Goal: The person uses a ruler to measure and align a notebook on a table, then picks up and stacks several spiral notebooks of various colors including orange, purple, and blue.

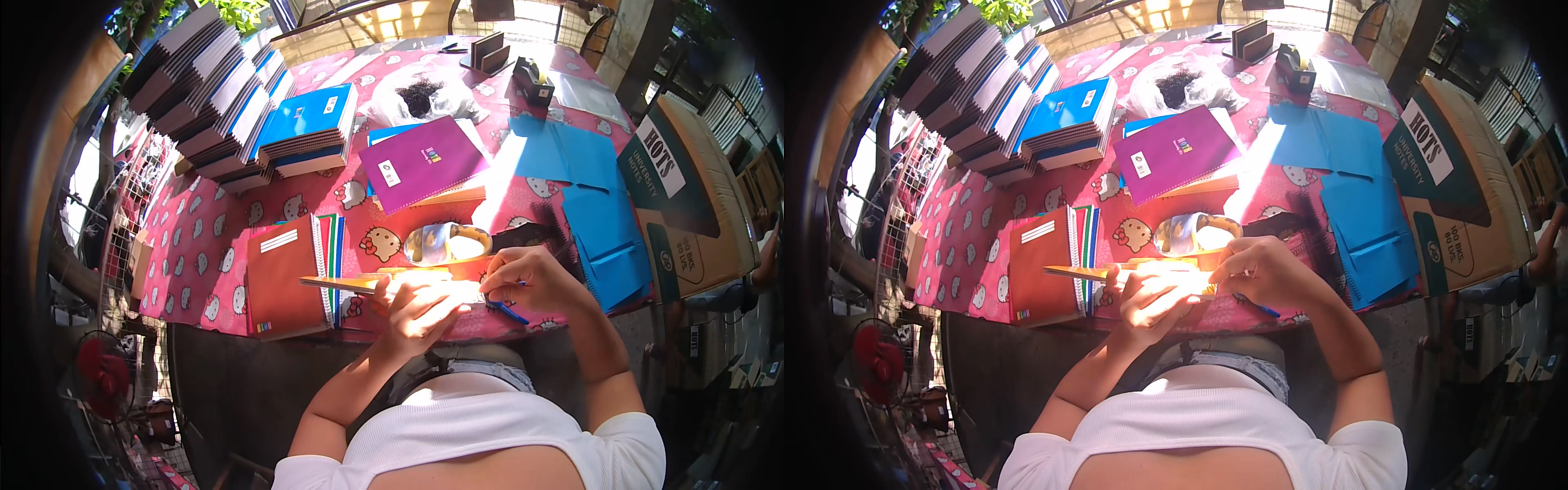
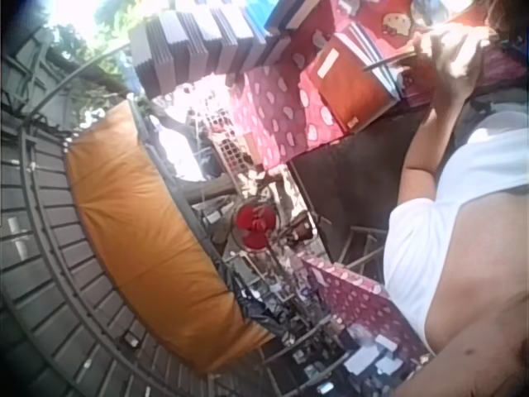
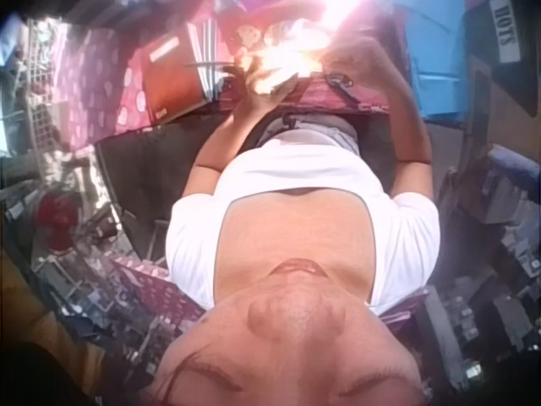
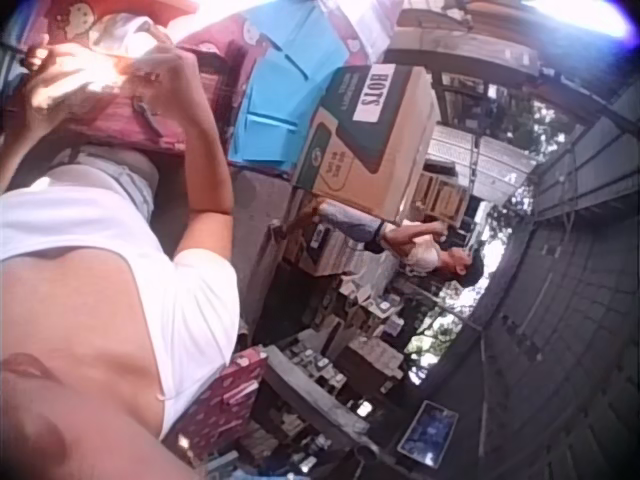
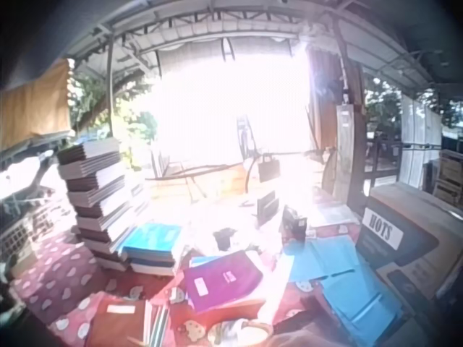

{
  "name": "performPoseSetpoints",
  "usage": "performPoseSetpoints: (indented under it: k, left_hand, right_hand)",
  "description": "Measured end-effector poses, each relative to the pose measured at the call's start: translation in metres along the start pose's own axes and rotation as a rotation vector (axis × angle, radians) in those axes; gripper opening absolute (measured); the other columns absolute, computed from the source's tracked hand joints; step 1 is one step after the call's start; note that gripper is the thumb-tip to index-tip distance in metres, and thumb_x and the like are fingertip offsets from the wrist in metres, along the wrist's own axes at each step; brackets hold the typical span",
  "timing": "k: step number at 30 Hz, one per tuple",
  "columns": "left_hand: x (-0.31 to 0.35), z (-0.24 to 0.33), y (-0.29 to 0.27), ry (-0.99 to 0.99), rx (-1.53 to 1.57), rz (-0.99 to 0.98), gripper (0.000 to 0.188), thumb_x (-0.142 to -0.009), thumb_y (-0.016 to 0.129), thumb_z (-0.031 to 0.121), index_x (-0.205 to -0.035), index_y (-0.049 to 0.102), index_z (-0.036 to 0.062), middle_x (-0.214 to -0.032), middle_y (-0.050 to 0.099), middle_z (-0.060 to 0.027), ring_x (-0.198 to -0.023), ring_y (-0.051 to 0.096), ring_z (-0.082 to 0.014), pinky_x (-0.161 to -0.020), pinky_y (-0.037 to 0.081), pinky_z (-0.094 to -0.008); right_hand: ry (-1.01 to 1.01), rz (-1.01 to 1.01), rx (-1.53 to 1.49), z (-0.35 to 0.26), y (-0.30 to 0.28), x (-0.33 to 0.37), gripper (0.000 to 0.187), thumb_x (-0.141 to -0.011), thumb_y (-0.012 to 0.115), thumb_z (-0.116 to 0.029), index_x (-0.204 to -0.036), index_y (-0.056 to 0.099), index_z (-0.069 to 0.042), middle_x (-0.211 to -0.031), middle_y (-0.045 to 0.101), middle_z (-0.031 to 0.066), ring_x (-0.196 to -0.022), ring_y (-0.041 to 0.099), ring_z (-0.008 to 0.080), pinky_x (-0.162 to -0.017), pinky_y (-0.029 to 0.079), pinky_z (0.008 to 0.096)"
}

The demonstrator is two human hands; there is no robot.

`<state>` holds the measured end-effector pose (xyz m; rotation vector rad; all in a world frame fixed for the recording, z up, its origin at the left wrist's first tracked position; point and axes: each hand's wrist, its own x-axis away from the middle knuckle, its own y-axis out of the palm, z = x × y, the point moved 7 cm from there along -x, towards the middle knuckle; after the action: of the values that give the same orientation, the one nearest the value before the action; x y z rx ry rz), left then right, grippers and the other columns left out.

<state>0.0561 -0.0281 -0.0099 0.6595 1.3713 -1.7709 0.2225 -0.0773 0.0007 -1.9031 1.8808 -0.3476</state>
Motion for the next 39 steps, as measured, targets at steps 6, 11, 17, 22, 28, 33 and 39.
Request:
performPoseSetpoints:
  k: [6,11,17,22,28,33,39]
  left_hand:
    - [0.020,0.004,-0.001,0.101,-0.039,0.051,0.022,-0.068,0.079,0.022,-0.089,0.072,0.0202,-0.082,0.065,0.0078,-0.084,0.059,-0.0113,-0.109,0.009,-0.0436]
    - [0.000,0.000,-0.001,0.006,0.005,-0.014,0.021,-0.070,0.078,0.022,-0.089,0.073,0.0172,-0.084,0.066,0.0053,-0.085,0.058,-0.0134,-0.102,0.017,-0.0419]
    - [-0.024,0.003,0.004,-0.107,-0.034,-0.111,0.019,-0.074,0.074,0.024,-0.091,0.073,0.0180,-0.085,0.067,0.0041,-0.085,0.054,-0.0168,-0.091,0.021,-0.0447]
    - [-0.024,-0.008,0.009,-0.091,0.041,-0.167,0.020,-0.074,0.074,0.022,-0.093,0.073,0.0181,-0.088,0.068,0.0041,-0.086,0.054,-0.0176,-0.091,0.020,-0.0450]
    - [-0.024,-0.001,0.006,-0.081,-0.078,-0.075,0.022,-0.073,0.075,0.023,-0.094,0.073,0.0156,-0.086,0.067,0.0029,-0.082,0.055,-0.0169,-0.091,0.022,-0.0452]
    - [-0.037,-0.006,0.013,-0.297,0.037,-0.129,0.027,-0.067,0.080,0.023,-0.092,0.073,0.0156,-0.082,0.066,0.0025,-0.083,0.056,-0.0160,-0.100,0.020,-0.0394]
    - [-0.027,-0.019,0.014,-0.226,-0.019,-0.126,0.033,-0.066,0.078,0.021,-0.097,0.070,0.0158,-0.075,0.063,0.0025,-0.080,0.056,-0.0209,-0.091,0.031,-0.0473]
  right_hand:
    - [-0.075,-0.022,0.081,-0.011,0.012,0.006,0.019,-0.067,0.076,0.002,-0.085,0.073,-0.006,-0.081,0.063,0.0031,-0.073,0.061,0.0132,-0.059,0.047,0.0250]
    - [-0.137,0.098,0.264,-0.017,0.005,0.016,0.019,-0.069,0.074,0.003,-0.086,0.072,-0.004,-0.080,0.062,0.0052,-0.074,0.062,0.0144,-0.061,0.049,0.0260]
    - [-0.088,0.185,0.169,-0.010,-0.008,0.012,0.022,-0.071,0.070,0.008,-0.090,0.071,-0.003,-0.083,0.063,0.0073,-0.076,0.063,0.0158,-0.065,0.050,0.0262]
    - [0.002,0.002,-0.039,0.011,-0.007,0.006,0.022,-0.072,0.069,0.008,-0.091,0.070,-0.003,-0.086,0.063,0.0069,-0.077,0.063,0.0174,-0.067,0.051,0.0269]
    - [-0.105,0.180,0.384,-0.022,-0.001,0.017,0.022,-0.076,0.066,0.003,-0.097,0.065,-0.002,-0.087,0.063,0.0118,-0.078,0.063,0.0260,-0.067,0.051,0.0342]
    - [-0.138,0.372,0.428,-0.015,0.000,0.029,0.016,-0.077,0.062,0.001,-0.093,0.061,0.000,-0.085,0.061,0.0149,-0.078,0.062,0.0328,-0.066,0.049,0.0399]
    - [-0.014,0.459,0.246,-0.014,-0.001,0.021,0.025,-0.082,0.062,-0.005,-0.106,0.055,0.000,-0.082,0.061,0.0134,-0.077,0.063,0.0351,-0.063,0.050,0.0390]
